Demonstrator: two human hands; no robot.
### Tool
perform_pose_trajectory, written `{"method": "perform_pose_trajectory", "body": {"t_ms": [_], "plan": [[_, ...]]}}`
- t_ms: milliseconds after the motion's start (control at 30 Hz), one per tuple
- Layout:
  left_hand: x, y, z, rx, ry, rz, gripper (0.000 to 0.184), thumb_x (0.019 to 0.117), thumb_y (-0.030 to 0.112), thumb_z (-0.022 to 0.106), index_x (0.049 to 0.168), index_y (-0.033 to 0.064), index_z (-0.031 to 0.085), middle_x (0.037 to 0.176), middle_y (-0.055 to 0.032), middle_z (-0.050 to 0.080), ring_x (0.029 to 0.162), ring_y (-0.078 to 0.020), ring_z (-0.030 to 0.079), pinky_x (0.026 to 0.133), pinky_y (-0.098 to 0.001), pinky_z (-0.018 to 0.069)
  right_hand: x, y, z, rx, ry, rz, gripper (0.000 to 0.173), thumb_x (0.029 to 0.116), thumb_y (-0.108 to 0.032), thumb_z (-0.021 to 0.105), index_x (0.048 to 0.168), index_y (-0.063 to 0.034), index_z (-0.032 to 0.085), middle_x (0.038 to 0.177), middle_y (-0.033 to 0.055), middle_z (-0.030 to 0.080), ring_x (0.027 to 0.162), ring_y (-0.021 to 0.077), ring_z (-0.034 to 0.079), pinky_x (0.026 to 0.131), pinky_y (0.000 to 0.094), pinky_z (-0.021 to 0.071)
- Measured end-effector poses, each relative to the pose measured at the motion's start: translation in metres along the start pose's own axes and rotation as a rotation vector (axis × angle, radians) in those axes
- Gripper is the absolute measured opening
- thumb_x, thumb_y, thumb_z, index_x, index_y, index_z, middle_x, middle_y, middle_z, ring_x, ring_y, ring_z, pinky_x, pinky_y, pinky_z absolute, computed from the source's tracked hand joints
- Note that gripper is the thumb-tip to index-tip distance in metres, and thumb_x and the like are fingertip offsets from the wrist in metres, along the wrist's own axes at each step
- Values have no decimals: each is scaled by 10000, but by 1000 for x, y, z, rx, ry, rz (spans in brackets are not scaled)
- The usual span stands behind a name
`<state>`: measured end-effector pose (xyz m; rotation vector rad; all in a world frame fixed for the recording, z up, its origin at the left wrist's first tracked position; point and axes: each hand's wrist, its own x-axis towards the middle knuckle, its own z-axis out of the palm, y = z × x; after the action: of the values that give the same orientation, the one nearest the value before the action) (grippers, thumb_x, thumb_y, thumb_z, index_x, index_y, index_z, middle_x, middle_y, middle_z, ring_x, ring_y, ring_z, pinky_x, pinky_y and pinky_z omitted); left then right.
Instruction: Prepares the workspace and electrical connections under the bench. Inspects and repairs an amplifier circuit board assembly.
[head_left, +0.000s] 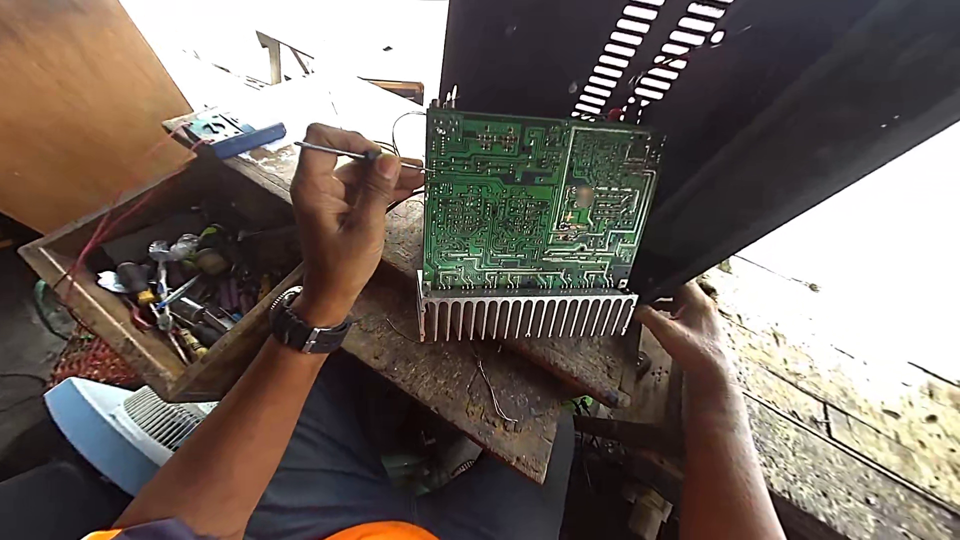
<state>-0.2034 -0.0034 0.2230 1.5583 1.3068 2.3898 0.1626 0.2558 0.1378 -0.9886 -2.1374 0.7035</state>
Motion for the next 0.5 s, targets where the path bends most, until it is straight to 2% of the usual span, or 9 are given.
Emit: {"method": "perform_pose_trajectory", "body": {"t_ms": [167, 500], "plan": [[-2, 1, -1, -35, -3, -16, 134, 1049, 21, 519, 1156, 57, 447, 1007, -131, 732, 932, -328, 762, 905, -511, 638, 0, -1, 0, -6, 0, 10, 656, 734, -431, 761, 1273, -87, 616, 1144, 81, 690, 977, 143, 683, 822, 397, 571], [-4, 1, -2, -30, -7, -11, 143, 1046, 14, 524, 1158, 61, 450, 1008, -137, 744, 931, -327, 764, 905, -504, 636, 2, 2, 0, 2, -2, 22, 636, 746, -419, 772, 1272, -97, 615, 1143, 79, 692, 977, 150, 690, 828, 409, 576]]}}
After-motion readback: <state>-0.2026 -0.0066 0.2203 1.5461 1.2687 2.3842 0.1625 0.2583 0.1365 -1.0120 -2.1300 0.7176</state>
